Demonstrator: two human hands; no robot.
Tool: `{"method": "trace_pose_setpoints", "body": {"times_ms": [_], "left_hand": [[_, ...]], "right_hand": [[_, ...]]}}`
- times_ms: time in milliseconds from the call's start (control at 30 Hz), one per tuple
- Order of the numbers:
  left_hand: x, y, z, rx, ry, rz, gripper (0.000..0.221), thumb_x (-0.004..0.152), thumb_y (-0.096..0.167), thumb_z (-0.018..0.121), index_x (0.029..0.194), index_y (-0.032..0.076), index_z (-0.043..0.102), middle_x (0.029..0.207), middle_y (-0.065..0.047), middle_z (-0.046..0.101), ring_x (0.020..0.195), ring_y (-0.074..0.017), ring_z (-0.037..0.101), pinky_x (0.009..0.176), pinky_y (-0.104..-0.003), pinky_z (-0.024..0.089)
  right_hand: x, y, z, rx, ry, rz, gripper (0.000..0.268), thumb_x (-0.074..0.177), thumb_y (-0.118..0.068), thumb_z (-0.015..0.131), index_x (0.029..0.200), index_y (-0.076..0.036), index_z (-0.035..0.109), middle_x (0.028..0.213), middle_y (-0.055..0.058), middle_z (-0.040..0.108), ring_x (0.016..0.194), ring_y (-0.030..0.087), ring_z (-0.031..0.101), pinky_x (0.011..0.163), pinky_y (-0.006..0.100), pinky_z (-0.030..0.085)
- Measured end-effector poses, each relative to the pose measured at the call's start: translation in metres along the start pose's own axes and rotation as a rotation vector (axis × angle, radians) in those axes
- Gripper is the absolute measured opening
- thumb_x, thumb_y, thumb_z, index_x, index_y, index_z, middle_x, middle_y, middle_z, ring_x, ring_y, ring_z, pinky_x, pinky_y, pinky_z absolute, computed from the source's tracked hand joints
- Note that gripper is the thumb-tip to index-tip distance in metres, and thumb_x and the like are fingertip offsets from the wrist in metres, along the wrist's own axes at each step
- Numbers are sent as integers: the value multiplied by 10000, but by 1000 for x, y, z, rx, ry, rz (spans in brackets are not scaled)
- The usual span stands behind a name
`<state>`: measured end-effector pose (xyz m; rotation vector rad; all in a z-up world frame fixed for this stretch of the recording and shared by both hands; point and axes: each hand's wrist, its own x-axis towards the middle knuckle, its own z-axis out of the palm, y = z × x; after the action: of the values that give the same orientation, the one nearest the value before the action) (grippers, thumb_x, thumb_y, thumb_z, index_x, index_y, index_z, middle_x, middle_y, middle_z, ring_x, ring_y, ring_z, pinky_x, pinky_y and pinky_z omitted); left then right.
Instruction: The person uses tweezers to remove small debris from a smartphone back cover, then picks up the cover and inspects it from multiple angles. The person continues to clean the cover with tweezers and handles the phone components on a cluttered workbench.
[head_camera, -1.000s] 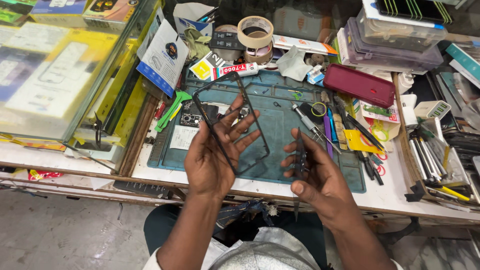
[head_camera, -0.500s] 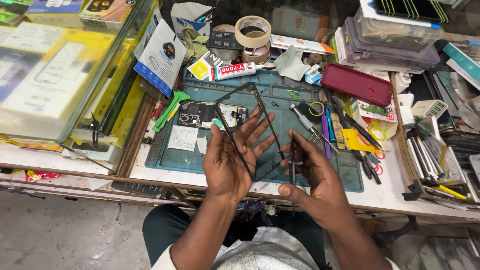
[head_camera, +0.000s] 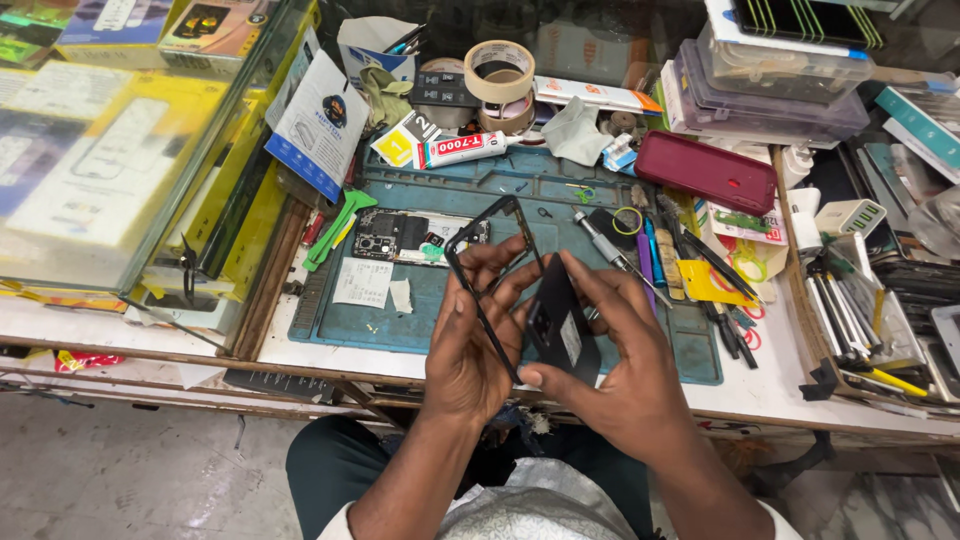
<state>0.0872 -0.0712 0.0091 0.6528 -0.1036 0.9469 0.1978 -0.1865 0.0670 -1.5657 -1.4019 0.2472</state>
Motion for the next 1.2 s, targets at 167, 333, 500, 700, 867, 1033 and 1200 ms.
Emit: {"method": "trace_pose_setpoints", "body": {"times_ms": [167, 333, 500, 700, 867, 1033, 1200], "left_hand": [[-4, 8, 18, 43, -13, 12, 796, 1001, 397, 512, 1673, 113, 193, 1669, -233, 315, 1487, -366, 388, 1265, -500, 328], [-8, 1, 22, -98, 11, -2, 750, 994, 329, 335, 1685, 83, 178, 1685, -217, 306, 1544, -322, 346, 1293, -460, 288], [-14, -11, 10, -211, 62, -28, 710, 1050, 408, 254, 1658, 46, 199, 1683, -125, 338, 1534, -278, 367, 1285, -469, 300], [-17, -11, 10, -178, 51, -68, 739, 1099, 553, 262, 1693, 125, 171, 1636, -153, 353, 1477, -280, 396, 1257, -465, 315], [-14, -9, 11, -97, -28, -23, 708, 1110, 499, 264, 1691, 119, 124, 1711, -146, 281, 1559, -293, 332, 1295, -463, 296], [-12, -6, 14, -134, -93, -37, 701, 1094, 418, 297, 1691, 126, 75, 1751, -110, 188, 1587, -285, 278, 1309, -466, 259], [-11, 8, 13, 49, -88, -56, 698, 1072, 369, 326, 1667, 45, 155, 1755, -115, 202, 1596, -273, 280, 1320, -436, 248]], "right_hand": [[10, -11, 9, -201, 124, -53, 990, 669, -397, 947, 1505, -95, 510, 1289, 144, 586, 1133, 258, 638, 915, 361, 548], [14, -11, 22, -251, 161, -111, 1012, 641, -436, 956, 1489, -104, 515, 1247, 142, 584, 1138, 278, 632, 957, 393, 545], [15, -8, 27, -291, 142, -95, 1017, 632, -434, 960, 1490, -119, 515, 1203, 145, 584, 1107, 294, 630, 904, 406, 553], [15, -4, 30, -288, 134, -85, 1024, 629, -432, 960, 1495, -126, 507, 1218, 153, 584, 1116, 295, 639, 899, 401, 563], [14, -5, 32, -259, 112, -55, 1040, 611, -435, 957, 1493, -131, 497, 1268, 151, 588, 1144, 303, 662, 906, 399, 577], [14, -8, 32, -235, 82, -59, 1043, 607, -418, 950, 1499, -129, 495, 1316, 157, 597, 1178, 316, 670, 934, 408, 580], [14, -12, 26, -254, 94, -88, 1008, 639, -403, 953, 1492, -117, 499, 1310, 165, 611, 1172, 313, 674, 934, 407, 577]]}}
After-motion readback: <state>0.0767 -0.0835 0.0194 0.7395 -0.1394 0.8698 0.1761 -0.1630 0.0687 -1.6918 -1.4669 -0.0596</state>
